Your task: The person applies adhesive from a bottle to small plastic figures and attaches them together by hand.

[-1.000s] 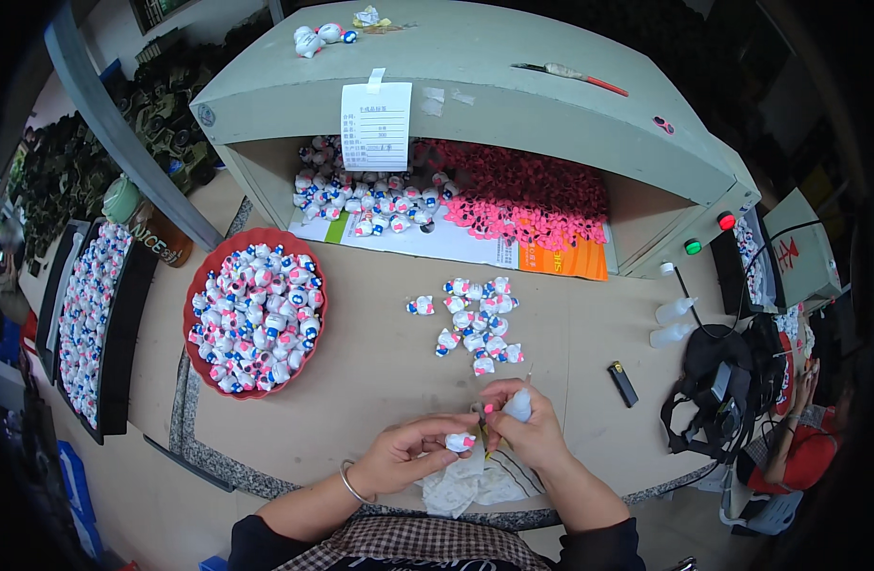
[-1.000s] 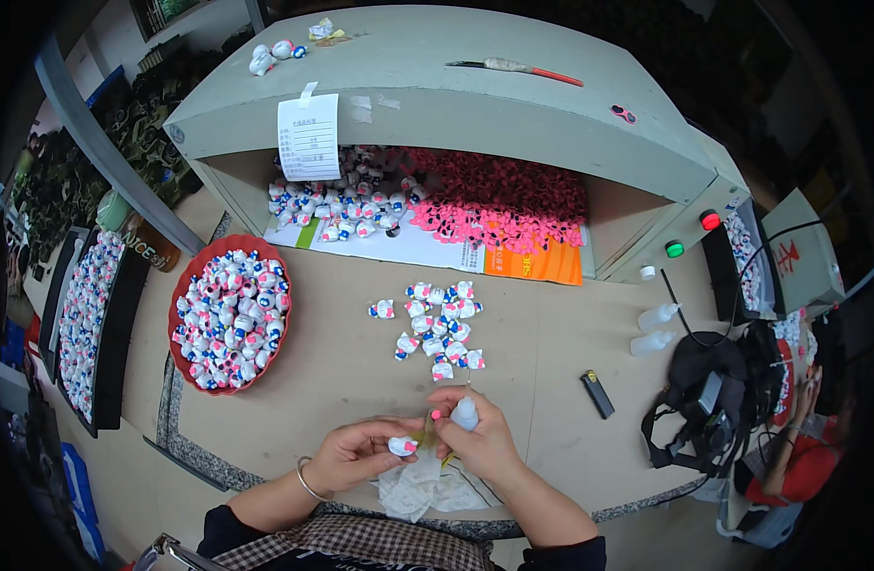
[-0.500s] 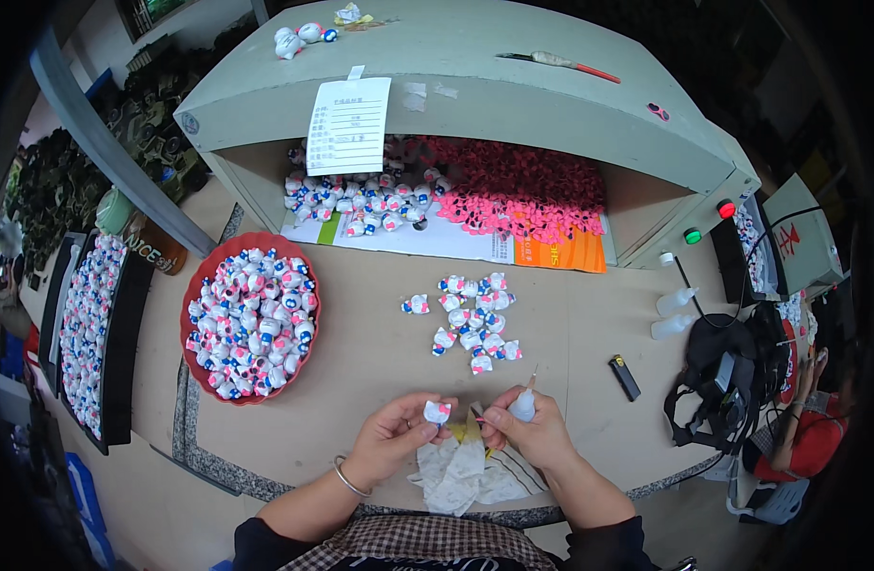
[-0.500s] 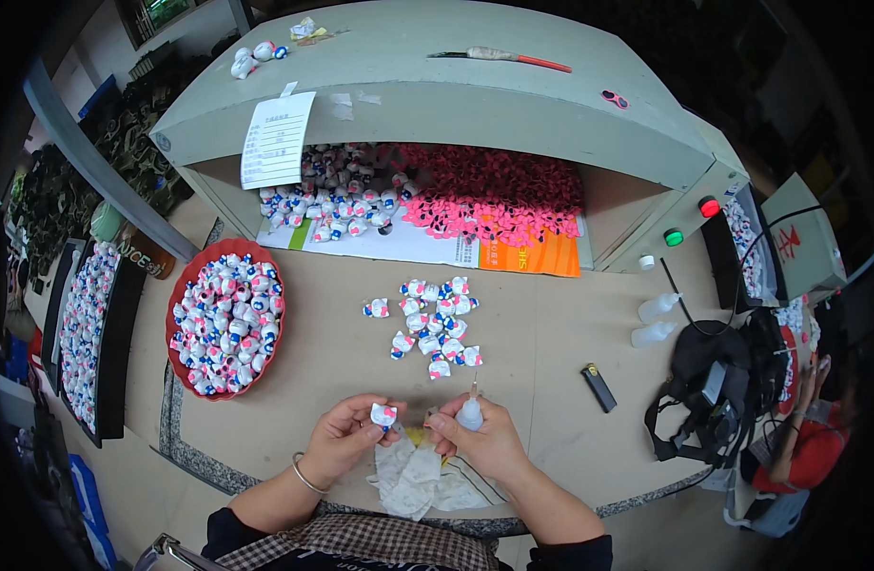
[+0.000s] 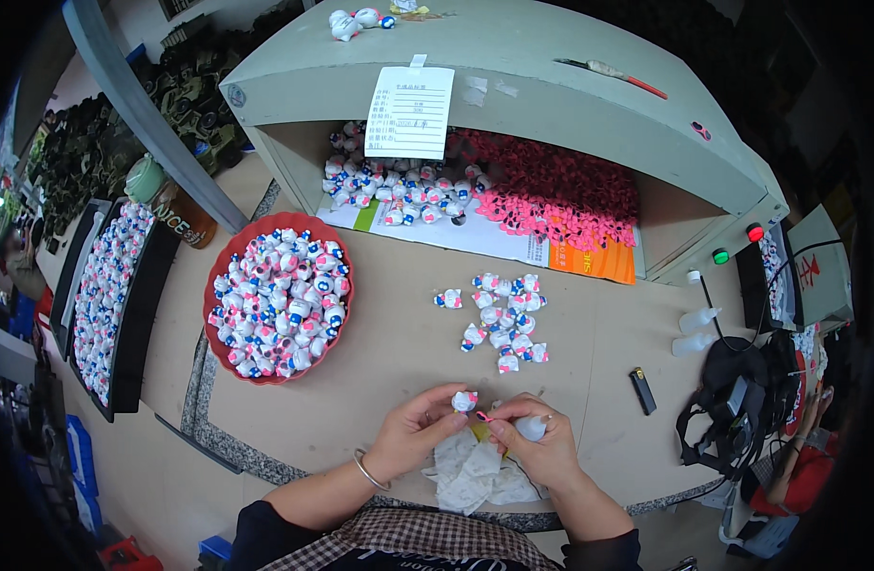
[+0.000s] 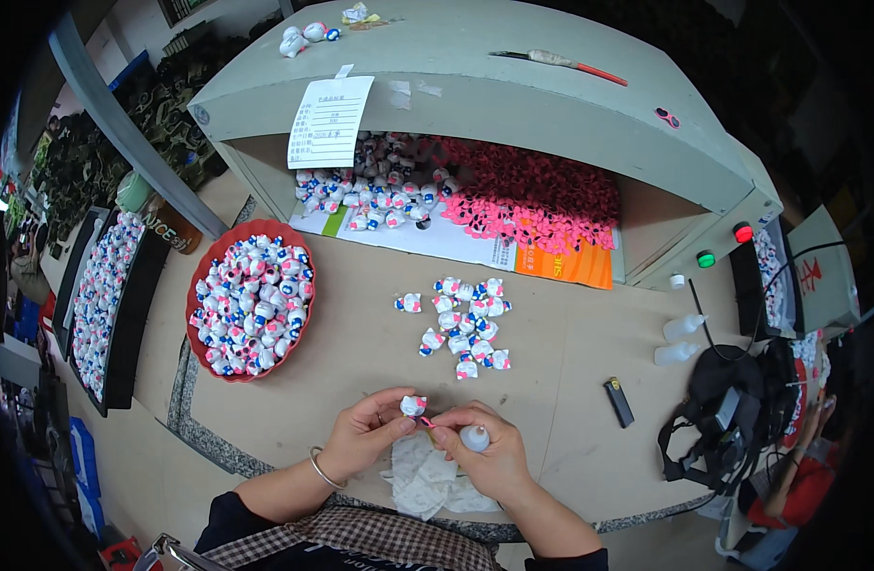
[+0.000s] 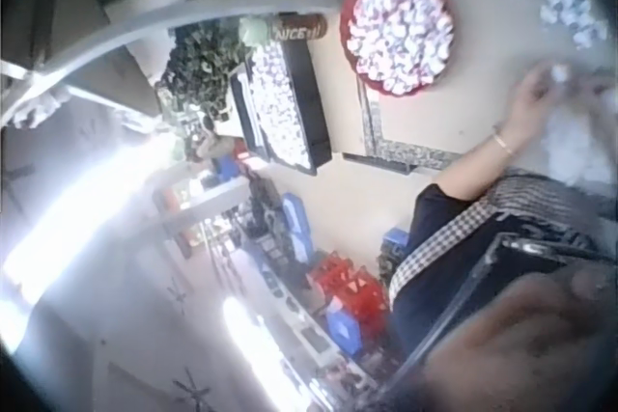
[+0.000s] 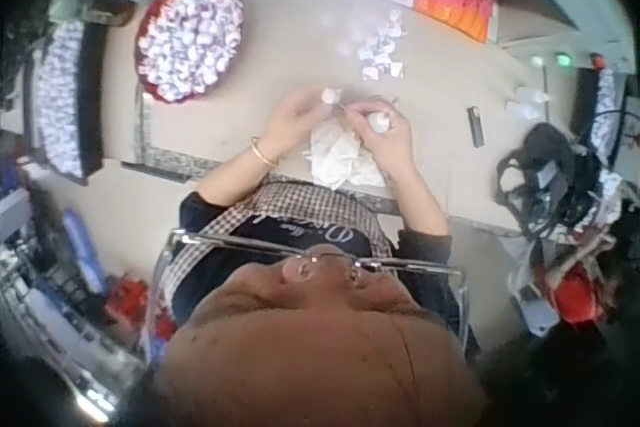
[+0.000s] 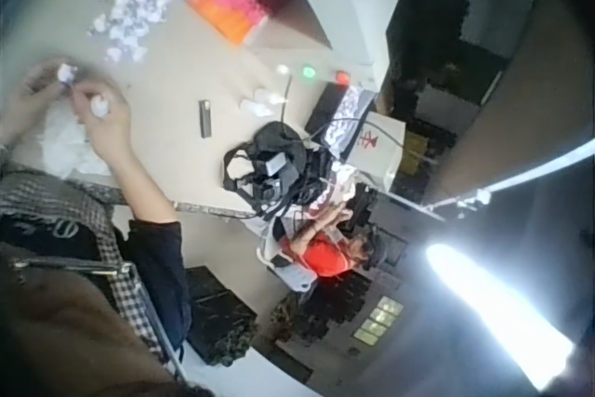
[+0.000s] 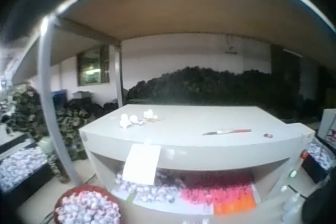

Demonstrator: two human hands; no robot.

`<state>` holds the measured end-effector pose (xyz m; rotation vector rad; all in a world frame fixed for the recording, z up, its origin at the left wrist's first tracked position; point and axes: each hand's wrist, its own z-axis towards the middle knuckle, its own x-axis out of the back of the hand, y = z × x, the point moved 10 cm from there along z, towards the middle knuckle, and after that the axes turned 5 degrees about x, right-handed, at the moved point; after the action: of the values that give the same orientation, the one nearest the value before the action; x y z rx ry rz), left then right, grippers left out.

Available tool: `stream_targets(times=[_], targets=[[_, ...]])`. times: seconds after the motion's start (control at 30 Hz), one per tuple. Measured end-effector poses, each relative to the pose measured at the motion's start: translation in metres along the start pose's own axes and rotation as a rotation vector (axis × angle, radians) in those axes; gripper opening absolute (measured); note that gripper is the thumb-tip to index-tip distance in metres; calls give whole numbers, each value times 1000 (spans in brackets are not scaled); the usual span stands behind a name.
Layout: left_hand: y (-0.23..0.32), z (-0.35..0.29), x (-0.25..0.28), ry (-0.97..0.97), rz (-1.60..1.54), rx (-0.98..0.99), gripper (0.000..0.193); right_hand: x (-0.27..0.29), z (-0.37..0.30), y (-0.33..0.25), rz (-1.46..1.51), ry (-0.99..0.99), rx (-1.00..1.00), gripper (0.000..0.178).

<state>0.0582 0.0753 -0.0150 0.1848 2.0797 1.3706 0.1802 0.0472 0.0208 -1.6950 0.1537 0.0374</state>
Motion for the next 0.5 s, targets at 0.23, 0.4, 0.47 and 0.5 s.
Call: stream_targets(times=[0.23,0.4,0.47,0.5], targets=[[-2,-1,-1,-12,185,-12,37,-9,0,14,-59,-12,-156,9],[4,0,-5,-12,236,-16,35,-6,2,21,-110,24,-187,11],[1,-1,-6,-49,223,20,34,-4,0,27,-72,52,-228,12],[2,-1,-6,-49,223,22,34,-4,0,28,-71,53,-231,12]])
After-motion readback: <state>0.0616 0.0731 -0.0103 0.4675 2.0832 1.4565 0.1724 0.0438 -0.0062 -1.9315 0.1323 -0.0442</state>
